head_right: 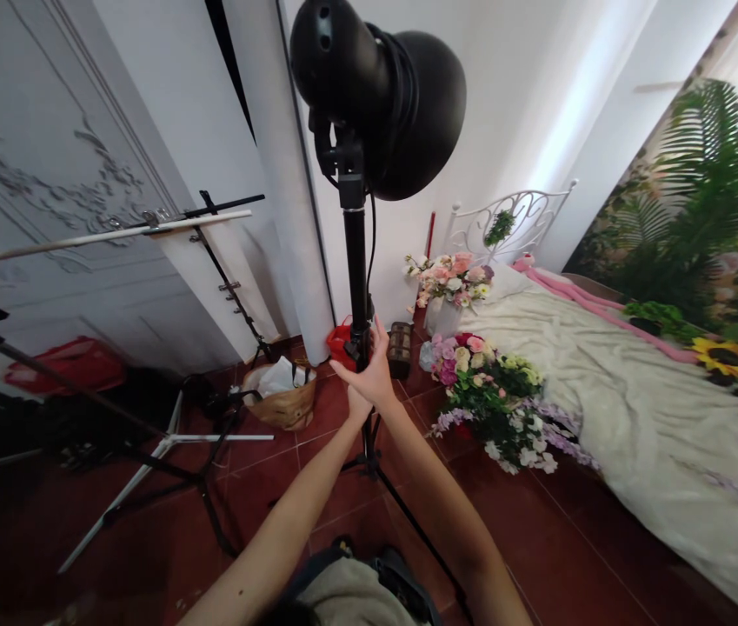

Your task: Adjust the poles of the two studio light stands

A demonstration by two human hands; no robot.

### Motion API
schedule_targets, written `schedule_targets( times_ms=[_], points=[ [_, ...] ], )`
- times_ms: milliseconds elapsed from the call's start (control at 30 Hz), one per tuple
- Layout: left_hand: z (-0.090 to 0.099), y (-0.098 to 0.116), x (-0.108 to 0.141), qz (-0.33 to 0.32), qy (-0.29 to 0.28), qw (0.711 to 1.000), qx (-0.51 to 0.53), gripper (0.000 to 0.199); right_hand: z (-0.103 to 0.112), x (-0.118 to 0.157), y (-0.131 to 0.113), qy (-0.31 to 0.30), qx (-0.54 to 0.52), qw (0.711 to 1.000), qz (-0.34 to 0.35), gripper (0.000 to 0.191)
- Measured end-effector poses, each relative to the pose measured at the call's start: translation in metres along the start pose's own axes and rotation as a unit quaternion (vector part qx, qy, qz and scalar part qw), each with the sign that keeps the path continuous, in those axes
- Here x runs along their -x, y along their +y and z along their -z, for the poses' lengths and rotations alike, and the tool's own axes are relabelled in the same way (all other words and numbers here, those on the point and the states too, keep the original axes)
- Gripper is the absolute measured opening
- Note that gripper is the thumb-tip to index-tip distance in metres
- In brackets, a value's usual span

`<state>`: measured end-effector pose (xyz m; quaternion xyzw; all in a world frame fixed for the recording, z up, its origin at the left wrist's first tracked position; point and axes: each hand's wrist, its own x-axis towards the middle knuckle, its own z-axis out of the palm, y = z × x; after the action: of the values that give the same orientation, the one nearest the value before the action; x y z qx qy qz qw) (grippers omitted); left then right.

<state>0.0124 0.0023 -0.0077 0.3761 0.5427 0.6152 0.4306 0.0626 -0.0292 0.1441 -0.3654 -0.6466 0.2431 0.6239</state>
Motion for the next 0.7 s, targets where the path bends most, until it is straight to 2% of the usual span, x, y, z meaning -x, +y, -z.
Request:
schedule_targets(
  times_ms=[100,200,267,433,567,700],
  points=[
    [0.002,-0.004,0.000,-0.030,-0.007,0.999,-0.033,0.016,-0.009,-0.025,-0.019,0.016,0.014,1.000,-0.002,0.086],
    [0.003,-0.009,-0.001,-0.052,-0.009,0.996,-0.068,0.019,-0.011,-0.036,-0.017,0.018,0.034,0.999,-0.017,0.063],
    [0.004,-0.010,0.000,-0.055,-0.009,0.995,-0.082,0.020,-0.008,-0.039,-0.012,0.005,0.037,0.999,-0.013,0.055],
    [0.010,-0.009,0.004,-0.066,-0.052,0.994,-0.074,0.026,0.005,-0.048,-0.010,-0.066,0.004,0.998,0.007,0.045],
    [0.018,-0.013,0.005,-0.100,-0.107,0.987,-0.061,0.032,0.013,-0.065,-0.023,-0.099,-0.020,0.995,0.024,0.041],
    [0.026,-0.021,0.006,-0.082,-0.129,0.985,-0.083,0.030,0.018,-0.082,-0.039,-0.114,-0.030,0.992,0.036,0.042]
  ],
)
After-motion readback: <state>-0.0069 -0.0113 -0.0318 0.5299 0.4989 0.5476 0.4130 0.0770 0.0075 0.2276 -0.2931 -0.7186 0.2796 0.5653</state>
